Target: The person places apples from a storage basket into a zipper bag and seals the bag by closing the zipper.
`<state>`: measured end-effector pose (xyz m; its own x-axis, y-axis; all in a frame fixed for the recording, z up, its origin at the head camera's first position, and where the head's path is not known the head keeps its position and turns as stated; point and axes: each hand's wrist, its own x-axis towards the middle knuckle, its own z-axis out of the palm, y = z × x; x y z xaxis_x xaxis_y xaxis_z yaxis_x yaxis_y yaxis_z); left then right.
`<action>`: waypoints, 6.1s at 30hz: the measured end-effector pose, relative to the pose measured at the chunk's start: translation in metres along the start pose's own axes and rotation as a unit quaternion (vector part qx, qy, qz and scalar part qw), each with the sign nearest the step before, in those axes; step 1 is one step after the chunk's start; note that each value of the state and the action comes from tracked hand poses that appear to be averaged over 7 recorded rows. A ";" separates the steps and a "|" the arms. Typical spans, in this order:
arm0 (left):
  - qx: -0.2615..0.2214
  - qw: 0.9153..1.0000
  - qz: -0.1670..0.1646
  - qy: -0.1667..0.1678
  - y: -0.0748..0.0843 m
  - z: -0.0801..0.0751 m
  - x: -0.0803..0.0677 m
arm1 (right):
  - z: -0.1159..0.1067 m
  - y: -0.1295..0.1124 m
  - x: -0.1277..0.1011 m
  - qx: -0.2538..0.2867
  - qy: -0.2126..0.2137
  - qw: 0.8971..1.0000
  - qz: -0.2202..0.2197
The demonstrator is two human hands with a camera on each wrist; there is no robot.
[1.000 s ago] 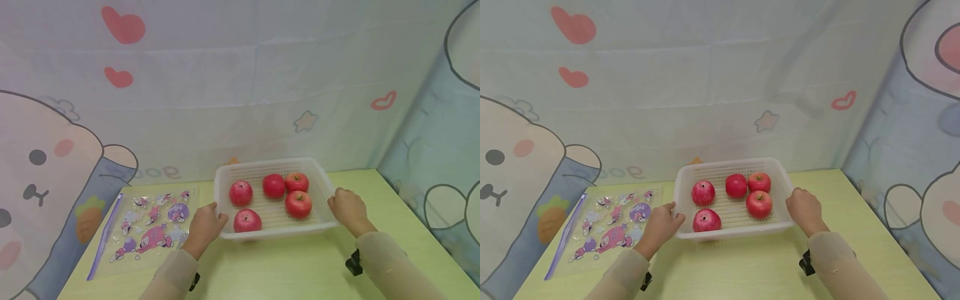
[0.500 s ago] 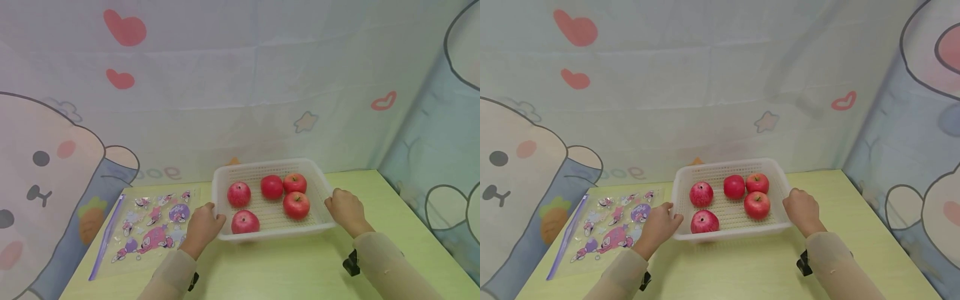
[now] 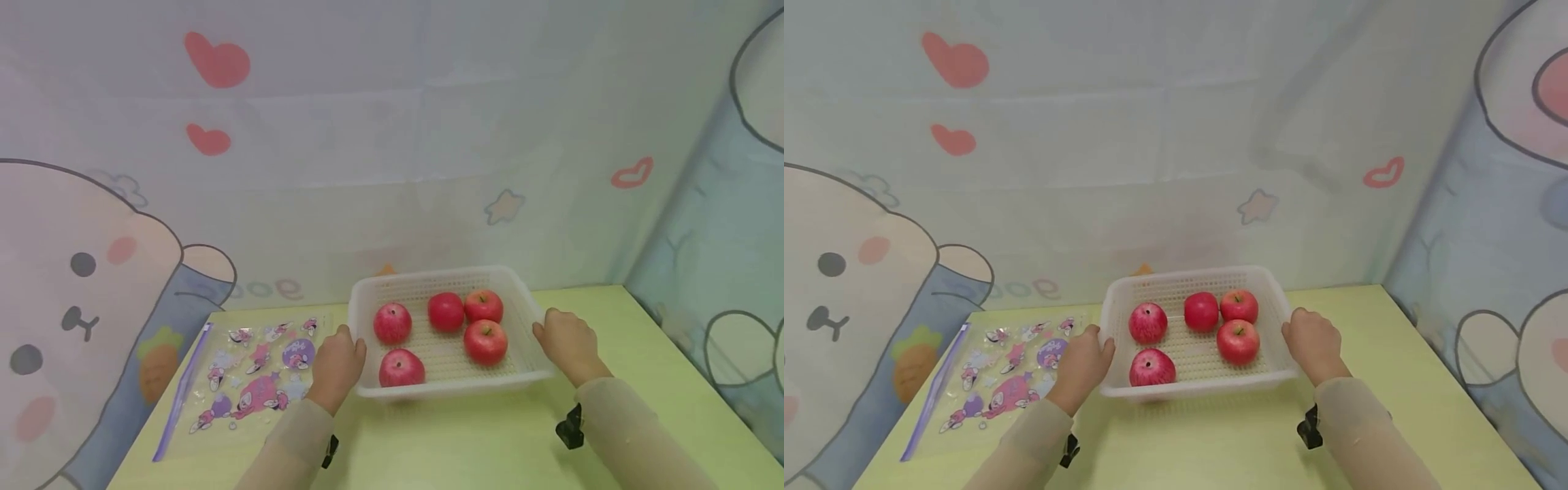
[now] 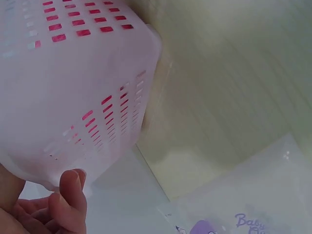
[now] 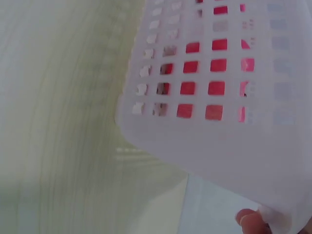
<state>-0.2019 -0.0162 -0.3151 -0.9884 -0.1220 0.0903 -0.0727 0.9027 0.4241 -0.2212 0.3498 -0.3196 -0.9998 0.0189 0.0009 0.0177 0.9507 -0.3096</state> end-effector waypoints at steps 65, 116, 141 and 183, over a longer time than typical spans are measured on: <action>-0.004 0.999 -0.031 0.020 0.001 0.001 -0.013 | 0.008 0.006 -0.002 0.003 0.009 1.000 -0.012; -0.020 0.998 -0.043 0.030 -0.003 0.000 -0.031 | 0.003 0.004 -0.021 0.009 0.028 0.999 -0.023; -0.019 0.998 -0.038 0.041 -0.002 -0.004 -0.041 | 0.001 0.003 -0.029 0.018 0.015 1.000 -0.013; -0.008 0.999 -0.025 0.043 -0.002 -0.007 -0.050 | 0.000 0.004 -0.039 0.024 0.017 0.999 -0.017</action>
<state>-0.1513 -0.0145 -0.3142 -0.9684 -0.2029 0.1450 -0.1193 0.8875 0.4452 -0.1825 0.3529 -0.3208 -0.9991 -0.0020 0.0432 -0.0171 0.9353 -0.3534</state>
